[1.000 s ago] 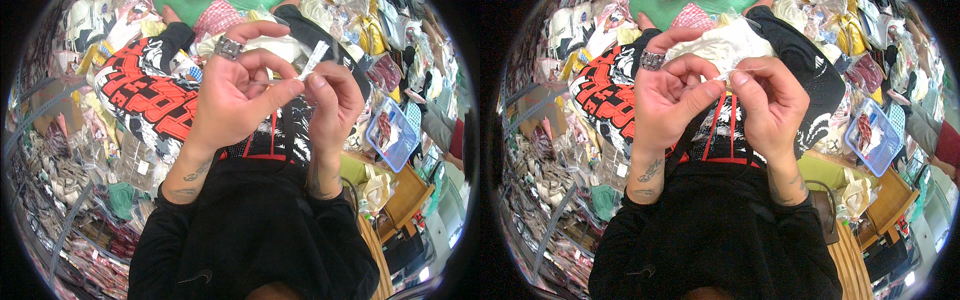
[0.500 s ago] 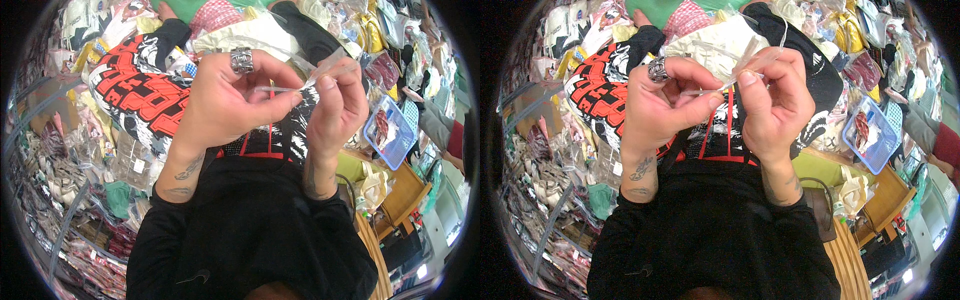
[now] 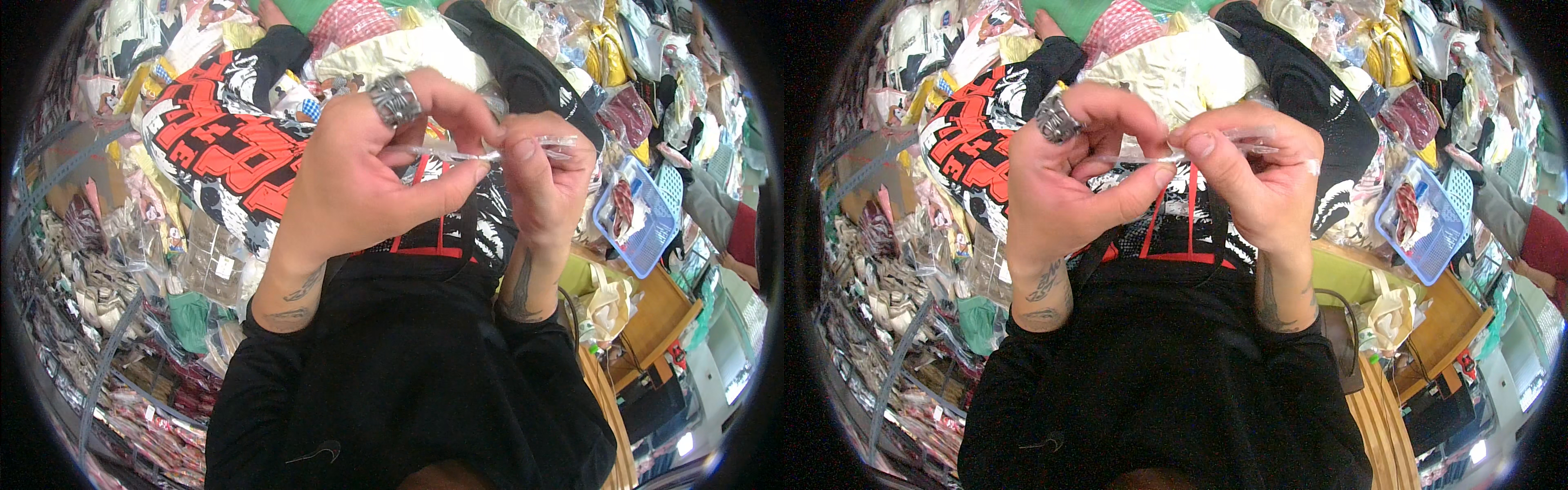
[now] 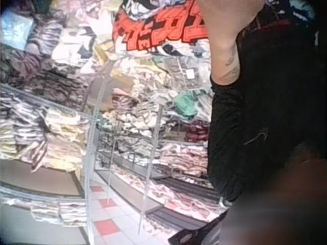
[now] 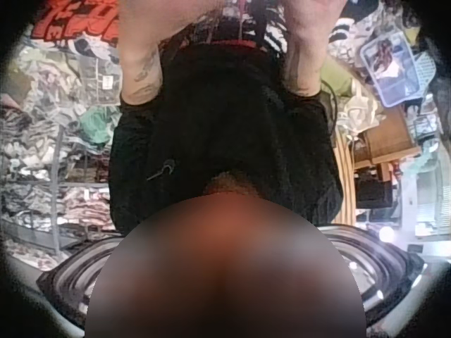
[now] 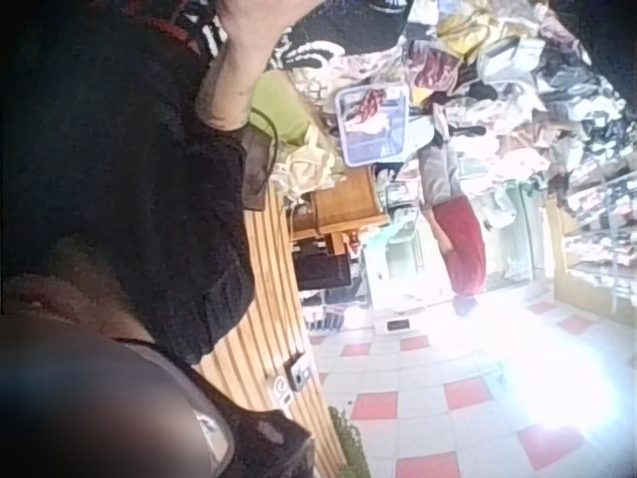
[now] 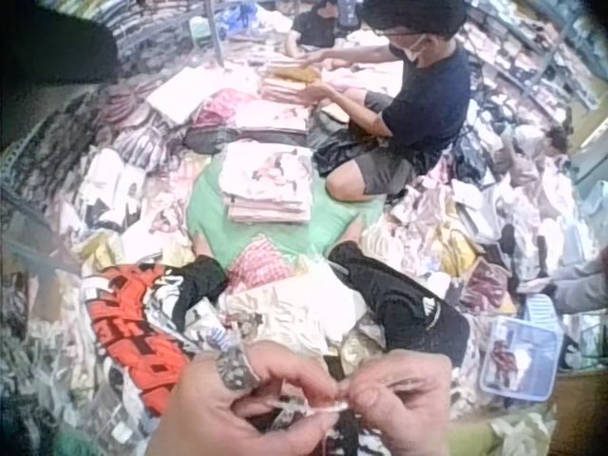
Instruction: The person sits on a green mat in a cluttered room and ties plastic bags containing folded clothing with white twist ties. They pick up a bag, open it, insert a twist tie, and secure the bundle by twisting the tie.
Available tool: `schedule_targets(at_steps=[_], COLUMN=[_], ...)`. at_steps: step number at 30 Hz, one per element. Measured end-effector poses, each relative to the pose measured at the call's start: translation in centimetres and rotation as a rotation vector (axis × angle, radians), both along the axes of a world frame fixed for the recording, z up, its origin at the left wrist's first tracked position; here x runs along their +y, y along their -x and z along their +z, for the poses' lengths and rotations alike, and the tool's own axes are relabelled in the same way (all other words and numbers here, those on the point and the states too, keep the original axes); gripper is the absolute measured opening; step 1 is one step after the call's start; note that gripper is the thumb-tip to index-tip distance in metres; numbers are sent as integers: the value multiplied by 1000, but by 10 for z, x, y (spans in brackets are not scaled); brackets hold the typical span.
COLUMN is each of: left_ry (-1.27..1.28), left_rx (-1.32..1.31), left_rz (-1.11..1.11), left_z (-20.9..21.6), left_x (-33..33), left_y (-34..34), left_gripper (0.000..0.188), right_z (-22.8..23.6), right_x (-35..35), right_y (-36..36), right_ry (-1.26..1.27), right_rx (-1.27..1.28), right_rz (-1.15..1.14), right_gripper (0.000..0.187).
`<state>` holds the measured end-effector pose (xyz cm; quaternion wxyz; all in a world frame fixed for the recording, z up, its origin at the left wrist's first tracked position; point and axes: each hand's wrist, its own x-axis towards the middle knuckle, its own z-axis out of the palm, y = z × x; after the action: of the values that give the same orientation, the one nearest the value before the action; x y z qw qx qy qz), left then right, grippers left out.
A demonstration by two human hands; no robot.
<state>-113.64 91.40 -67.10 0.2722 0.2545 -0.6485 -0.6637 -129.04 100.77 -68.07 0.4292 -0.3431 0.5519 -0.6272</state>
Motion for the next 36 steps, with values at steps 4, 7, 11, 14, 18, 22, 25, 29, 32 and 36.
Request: schedule_targets(at_steps=[4, 7, 11, 14, 18, 22, 25, 29, 32, 36], left_ry=[6, 107, 294, 379, 359, 325, 163, 37, 226, 384], left_rx=[-18, -104, -47, -120, -135, -174, -21, -45, -177, -178], left_rz=[31, -48, -69, -84, -74, -77, -53, -38, -24, -95], left_z=[0, -4, -19, -17, -21, -16, -10, -14, -12, -9], left_x=[2, -6, -3, -3, 1, -3, 4, 1, -7, -17], left_y=[3, 3, 7, 9, 9, 2, 11, 11, 2, -1], left_gripper=[22, 16, 9, 8, 7, 7, 7, 12, 16, 11], right_z=[-7, 0, 7, 6, 6, 0, 9, 5, -3, -6], right_x=[-7, -6, -3, 0, 4, 12, 15, 10, 13, 13], right_y=[8, 20, 36, 37, 31, 41, 41, 42, 42, 38], right_ry=[99, 9, -231, -283, -259, -241, -218, -163, -149, -162], right_rx=[361, 496, 292, 185, 116, 189, 180, 236, 278, 234], right_rz=[-11, 129, 358, 342, 209, -88, -138, -207, -188, -207], right_gripper=[8, 7, 13, 17, 18, 18, 19, 21, 20, 19])
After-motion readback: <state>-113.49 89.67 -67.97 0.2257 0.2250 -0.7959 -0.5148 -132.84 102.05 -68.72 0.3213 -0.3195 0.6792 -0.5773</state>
